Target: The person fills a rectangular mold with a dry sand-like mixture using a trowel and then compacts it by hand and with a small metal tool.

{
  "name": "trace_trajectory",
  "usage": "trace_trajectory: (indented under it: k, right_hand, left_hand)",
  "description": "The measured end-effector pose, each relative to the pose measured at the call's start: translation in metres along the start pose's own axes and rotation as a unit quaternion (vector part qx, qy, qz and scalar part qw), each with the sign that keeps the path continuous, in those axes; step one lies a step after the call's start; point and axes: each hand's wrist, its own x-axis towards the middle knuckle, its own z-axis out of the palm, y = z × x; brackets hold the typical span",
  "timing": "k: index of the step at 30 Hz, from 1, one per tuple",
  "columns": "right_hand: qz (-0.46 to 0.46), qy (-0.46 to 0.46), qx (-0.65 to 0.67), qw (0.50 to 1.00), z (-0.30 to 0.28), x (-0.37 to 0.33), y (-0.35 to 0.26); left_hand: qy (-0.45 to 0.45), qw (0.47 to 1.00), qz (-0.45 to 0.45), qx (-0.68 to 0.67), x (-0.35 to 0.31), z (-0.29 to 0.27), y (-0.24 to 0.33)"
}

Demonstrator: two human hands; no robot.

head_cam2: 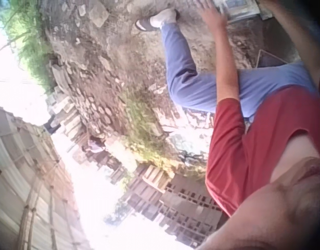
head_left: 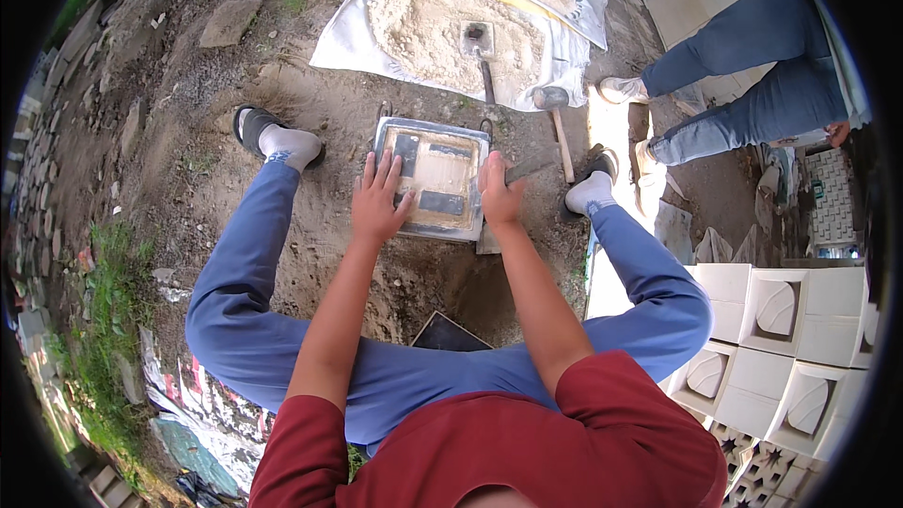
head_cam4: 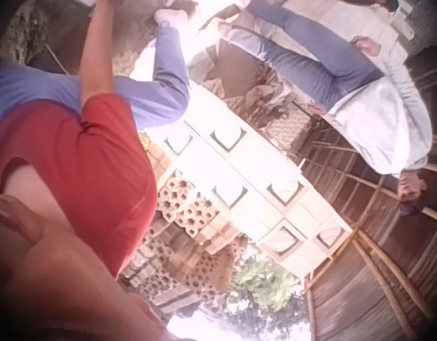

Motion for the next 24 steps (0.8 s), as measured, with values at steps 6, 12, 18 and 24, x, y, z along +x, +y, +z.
trace_trajectory:
  k: [6, 12, 18, 24]
  right_hand:
    - [-0.018, 0.089, -0.141, 0.986, 0.020, 0.003, 0.015]
    - [-0.059, 0.156, -0.195, 0.967, 0.005, 0.003, 0.039]
    - [-0.048, 0.177, -0.192, 0.964, 0.030, -0.002, 0.021]
    - [-0.047, 0.146, -0.245, 0.957, 0.007, -0.011, 0.041]
  left_hand:
    - [0.003, 1.000, 0.005, 0.009, -0.006, -0.001, -0.019]
    - [-0.023, 1.000, 0.011, 0.009, -0.003, -0.003, 0.005]
    - [-0.013, 1.000, 0.013, -0.008, -0.001, -0.010, 0.002]
    - [-0.016, 1.000, 0.009, -0.009, -0.004, -0.010, 0.004]
